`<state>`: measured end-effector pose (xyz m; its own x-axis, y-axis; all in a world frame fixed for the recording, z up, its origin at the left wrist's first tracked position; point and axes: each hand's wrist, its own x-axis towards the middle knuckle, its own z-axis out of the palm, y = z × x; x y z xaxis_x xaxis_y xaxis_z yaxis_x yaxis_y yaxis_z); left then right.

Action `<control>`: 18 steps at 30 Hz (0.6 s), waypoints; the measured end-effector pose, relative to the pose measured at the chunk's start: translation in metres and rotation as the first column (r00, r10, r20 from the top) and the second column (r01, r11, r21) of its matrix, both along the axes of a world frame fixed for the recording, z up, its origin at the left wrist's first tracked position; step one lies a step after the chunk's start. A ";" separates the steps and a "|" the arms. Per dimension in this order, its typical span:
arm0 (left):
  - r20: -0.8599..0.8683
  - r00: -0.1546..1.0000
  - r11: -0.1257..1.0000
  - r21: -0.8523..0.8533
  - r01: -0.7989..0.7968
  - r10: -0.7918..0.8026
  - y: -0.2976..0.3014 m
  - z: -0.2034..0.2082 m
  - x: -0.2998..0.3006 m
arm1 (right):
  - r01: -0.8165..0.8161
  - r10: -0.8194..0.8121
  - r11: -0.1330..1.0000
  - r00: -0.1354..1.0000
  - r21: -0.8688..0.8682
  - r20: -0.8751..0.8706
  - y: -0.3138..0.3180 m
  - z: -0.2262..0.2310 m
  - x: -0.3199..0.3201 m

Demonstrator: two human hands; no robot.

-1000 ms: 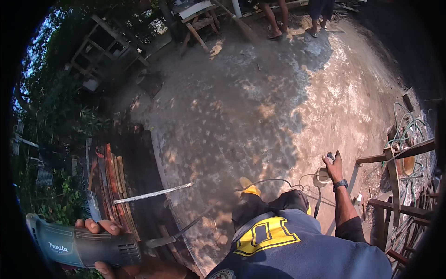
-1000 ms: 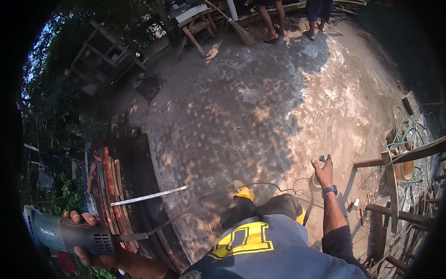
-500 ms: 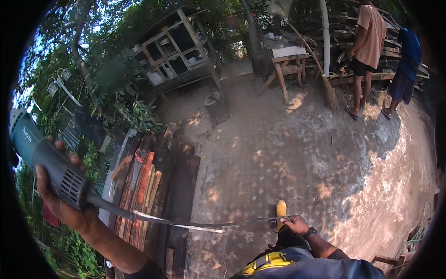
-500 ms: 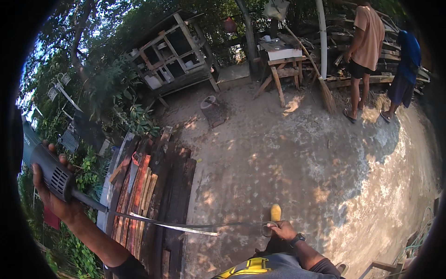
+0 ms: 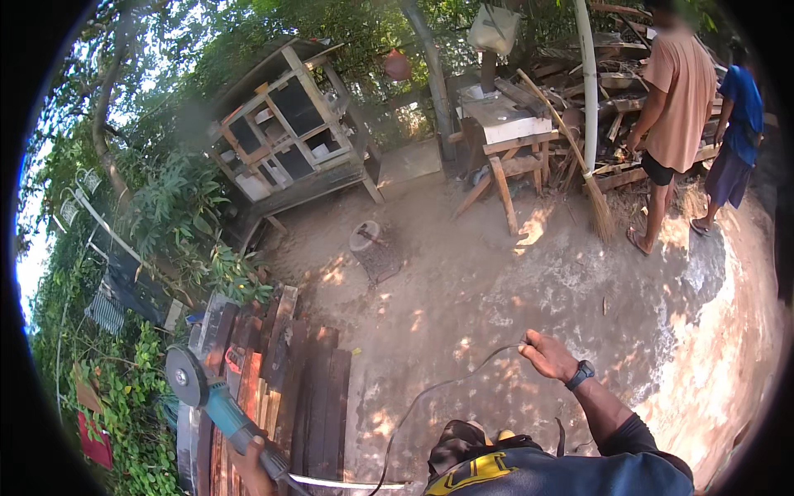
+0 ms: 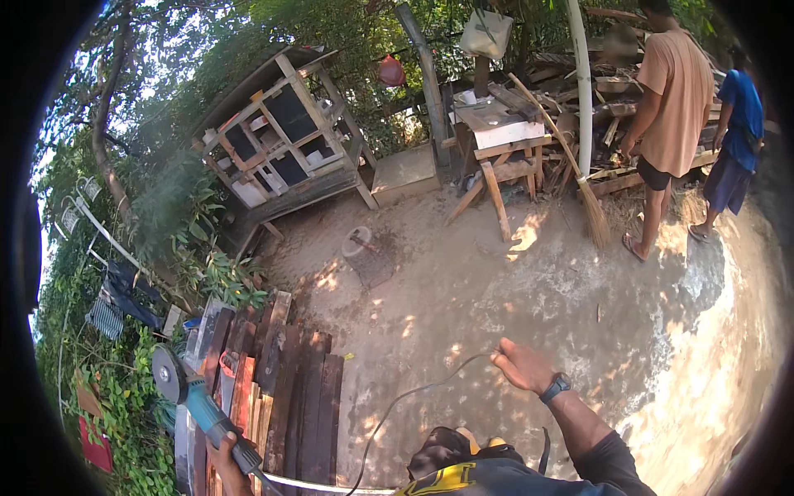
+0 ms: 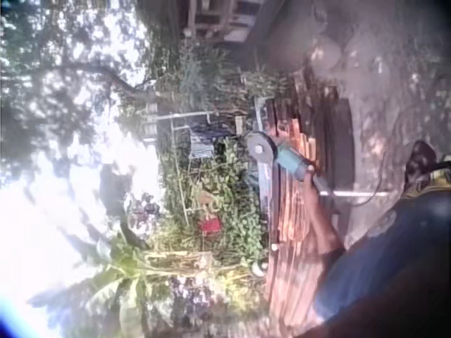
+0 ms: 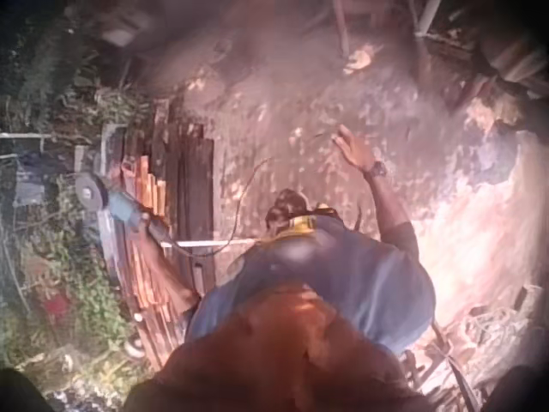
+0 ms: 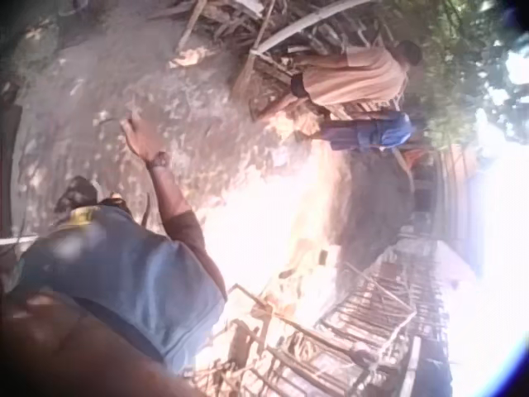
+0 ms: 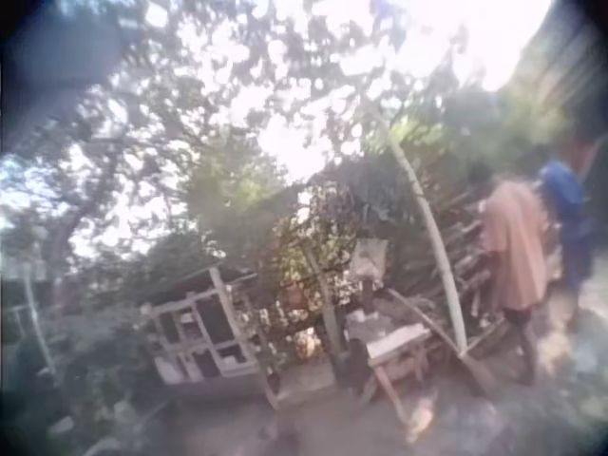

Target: The person uses a power grinder to cut a rebar rod on a concrete floor, then picks up the cut rebar and a piece of wood and moves to a workbench area.

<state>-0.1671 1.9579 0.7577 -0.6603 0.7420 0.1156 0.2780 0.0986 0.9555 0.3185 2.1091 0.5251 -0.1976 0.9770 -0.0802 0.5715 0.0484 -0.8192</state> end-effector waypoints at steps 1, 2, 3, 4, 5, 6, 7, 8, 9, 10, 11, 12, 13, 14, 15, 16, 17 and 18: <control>0.064 0.996 0.997 -0.031 0.068 -0.066 0.022 -0.025 -0.004 | -0.069 0.079 0.987 0.995 0.142 -0.060 0.020 0.026 -0.020; 0.054 0.990 0.989 -0.055 0.134 -0.131 0.035 -0.073 -0.030 | -0.121 0.132 0.986 0.987 0.116 -0.095 0.038 0.051 -0.038; 0.046 0.979 0.976 -0.079 0.203 -0.199 0.055 -0.111 -0.053 | -0.169 0.180 0.981 0.975 0.091 -0.131 0.058 0.068 -0.057; 0.071 0.965 0.962 -0.084 0.259 -0.254 0.093 -0.101 -0.013 | -0.175 0.196 0.973 0.971 0.151 -0.140 0.080 0.061 -0.077; 0.090 0.946 0.945 -0.082 0.317 -0.310 0.131 -0.086 0.031 | -0.177 0.212 0.960 0.966 0.217 -0.149 0.103 0.052 -0.093; 0.214 0.884 0.899 -0.055 0.435 -0.415 0.161 -0.122 0.019 | -0.223 0.250 0.961 0.954 0.166 -0.167 0.123 0.057 -0.102; 0.331 0.793 0.837 -0.015 0.546 -0.511 0.198 -0.160 0.001 | -0.266 0.284 0.957 0.941 0.116 -0.185 0.142 0.066 -0.115; 0.372 0.739 0.801 0.020 0.599 -0.562 0.241 -0.168 0.016 | -0.303 0.310 0.951 0.931 0.066 -0.194 0.168 0.076 -0.126; 0.413 0.688 0.769 0.047 0.638 -0.596 0.278 -0.173 0.036 | -0.309 0.316 0.949 0.922 0.067 -0.222 0.195 0.083 -0.136; 0.432 0.642 0.735 0.074 0.674 -0.633 0.312 -0.173 0.048 | -0.321 0.324 0.946 0.913 0.052 -0.250 0.216 0.089 -0.143; 0.447 0.594 0.697 0.101 0.710 -0.669 0.349 -0.169 0.058 | -0.331 0.329 0.943 0.902 0.041 -0.280 0.236 0.094 -0.149; 0.460 0.544 0.659 0.128 0.741 -0.702 0.386 -0.166 0.068 | -0.295 0.318 0.945 0.930 0.141 -0.186 0.262 0.081 -0.152; 0.470 0.497 0.623 0.158 0.766 -0.730 0.422 -0.164 0.079 | -0.299 0.320 0.945 0.930 0.132 -0.181 0.286 0.087 -0.149; 0.478 0.445 0.580 0.177 0.795 -0.757 0.453 -0.168 0.086 | -0.305 0.323 0.945 0.930 0.121 -0.178 0.310 0.093 -0.146; 0.483 0.394 0.533 0.192 0.824 -0.782 0.486 -0.172 0.092 | -0.306 0.323 0.945 0.929 0.118 -0.183 0.336 0.100 -0.142; 0.488 0.339 0.479 0.195 0.856 -0.804 0.514 -0.181 0.093 | -0.291 0.309 0.950 0.925 0.111 -0.221 0.359 0.113 -0.137; 0.522 0.305 0.455 0.187 0.870 -0.797 0.541 -0.193 0.098 | -0.260 0.291 0.953 0.927 0.156 -0.236 0.387 0.107 -0.132; 0.554 0.276 0.434 0.174 0.884 -0.786 0.568 -0.202 0.100 | -0.230 0.278 0.952 0.927 0.201 -0.254 0.417 0.097 -0.125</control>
<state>-0.0672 2.5260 0.5553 0.4299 0.8916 -0.1422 -0.1963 0.2460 0.9492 0.1935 2.5265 0.6219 -0.4319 0.8857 0.1705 0.2745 0.3092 -0.9105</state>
